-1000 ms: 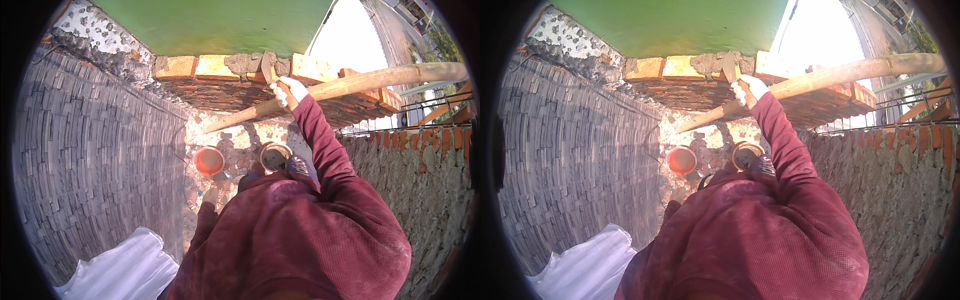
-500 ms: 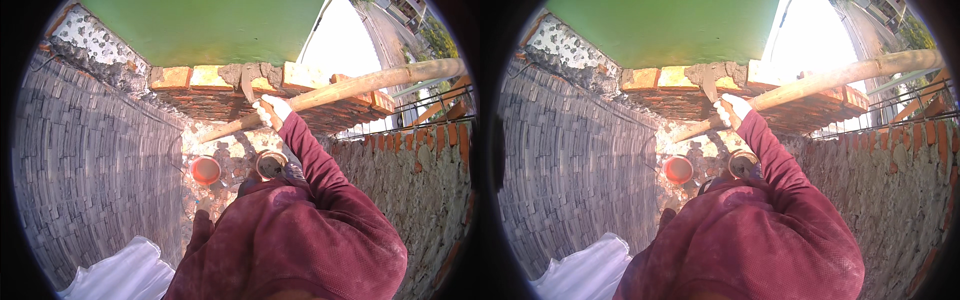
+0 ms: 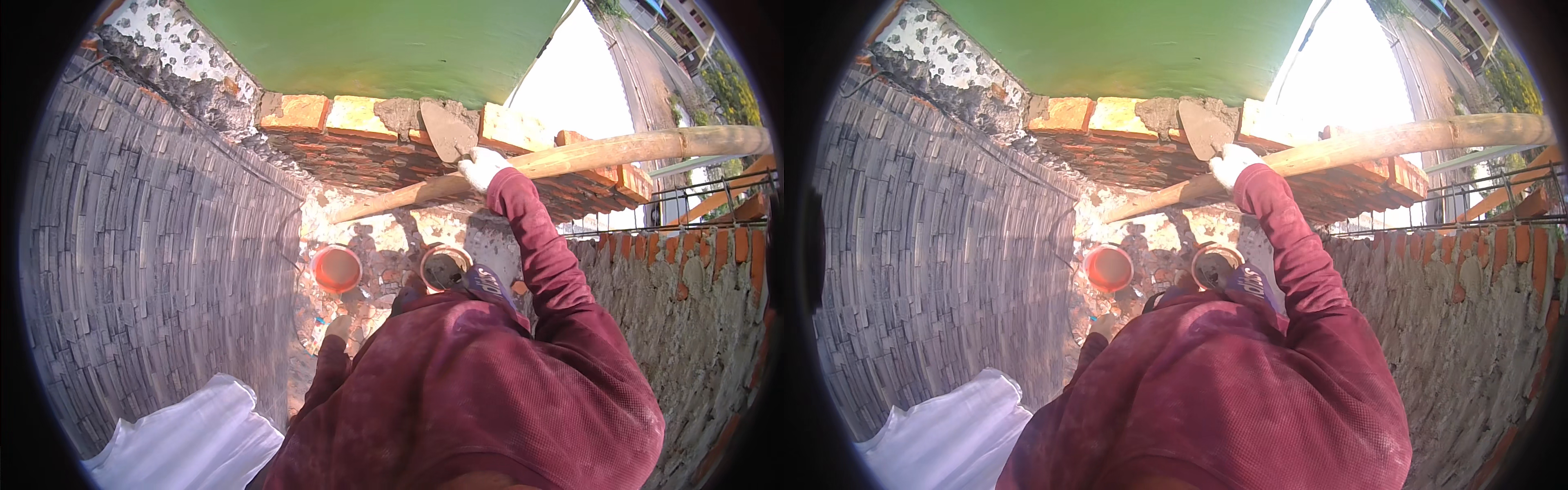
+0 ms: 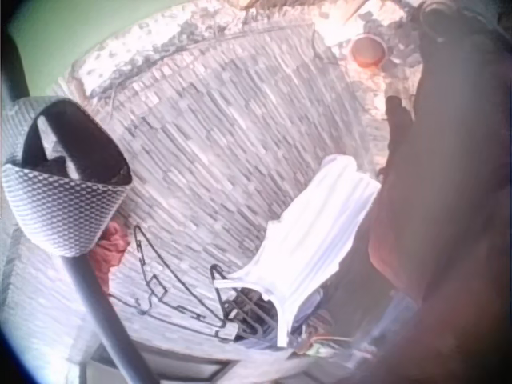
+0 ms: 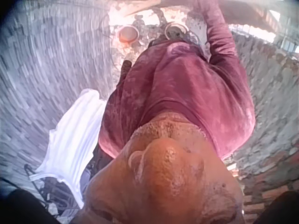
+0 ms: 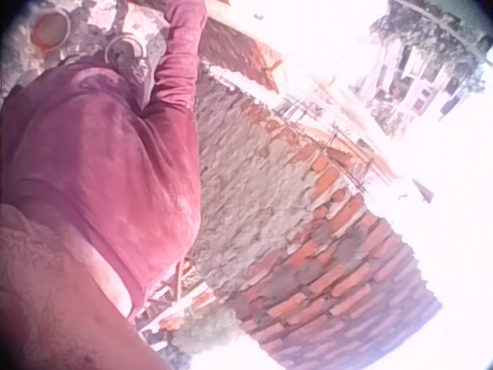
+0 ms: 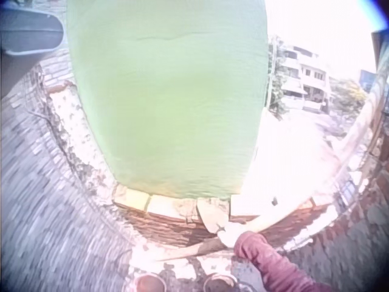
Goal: The person lays bricks on a wall using a trowel to apply mortar. They pick up bricks, place them, and tap them into position while repeatedly scooping mortar from a bucket.
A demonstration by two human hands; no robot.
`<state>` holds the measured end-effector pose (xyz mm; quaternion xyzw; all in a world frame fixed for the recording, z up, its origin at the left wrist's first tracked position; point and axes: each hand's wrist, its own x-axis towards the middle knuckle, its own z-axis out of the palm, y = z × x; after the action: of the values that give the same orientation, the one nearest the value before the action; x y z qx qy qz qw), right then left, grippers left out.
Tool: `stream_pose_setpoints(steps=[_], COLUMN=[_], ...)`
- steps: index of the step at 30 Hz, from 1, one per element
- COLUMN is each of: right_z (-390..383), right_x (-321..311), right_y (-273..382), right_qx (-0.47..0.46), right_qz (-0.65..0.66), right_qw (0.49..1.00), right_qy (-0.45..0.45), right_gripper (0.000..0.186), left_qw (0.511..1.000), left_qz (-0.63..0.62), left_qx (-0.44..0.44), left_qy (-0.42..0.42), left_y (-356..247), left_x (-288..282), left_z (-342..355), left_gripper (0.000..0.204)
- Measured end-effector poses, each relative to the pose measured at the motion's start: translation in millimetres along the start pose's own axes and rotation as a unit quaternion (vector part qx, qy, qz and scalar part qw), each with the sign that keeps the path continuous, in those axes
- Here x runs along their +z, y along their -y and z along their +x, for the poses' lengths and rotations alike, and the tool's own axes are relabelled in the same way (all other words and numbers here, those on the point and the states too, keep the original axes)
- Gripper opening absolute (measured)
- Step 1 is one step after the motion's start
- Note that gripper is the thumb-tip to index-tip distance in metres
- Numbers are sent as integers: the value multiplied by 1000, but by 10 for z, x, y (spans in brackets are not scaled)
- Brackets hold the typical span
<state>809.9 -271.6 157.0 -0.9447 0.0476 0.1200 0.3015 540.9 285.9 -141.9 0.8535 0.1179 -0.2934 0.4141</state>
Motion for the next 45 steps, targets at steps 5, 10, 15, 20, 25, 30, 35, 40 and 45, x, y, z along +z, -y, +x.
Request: stream_pose_setpoints(steps=[5,10,15,20,25,30,35,40,45], right_z=[332,392,409,768,471,122,294,566,521], right_x=[-944,-1070,-1166,-855,-533,-205,266,3,-41], right_y=[479,356,614,181,550,380,744,556,-234], right_qx=[180,-92,10,-75,134,-71,-132,86,50], right_qz=[-21,14,2,8,-53,-180,-156,-86,44], right_qw=[963,987,969,981,987,980,979,988,990], right_qy=[199,128,247,179,77,-34,-20,98,125], right_gripper=[32,28,28,23,40,43,35,53,35], left_qw=[981,974,929,939,904,957,950,915,942], left_qz=[-131,-176,-341,-291,-391,-256,-286,-381,-321], left_qx=[-143,-140,-142,-182,-169,-129,-122,-129,-94], left_qy=[-21,-36,-28,7,-34,-40,-27,-32,-43], left_y=[-3,-105,-358,218,482,-67,-370,-689,-9], left_x=[106,321,582,893,769,450,271,366,780], left_z=[141,283,41,133,78,43,2,96,381], left_gripper=[55,56,46,46,50,51,50,40,49])
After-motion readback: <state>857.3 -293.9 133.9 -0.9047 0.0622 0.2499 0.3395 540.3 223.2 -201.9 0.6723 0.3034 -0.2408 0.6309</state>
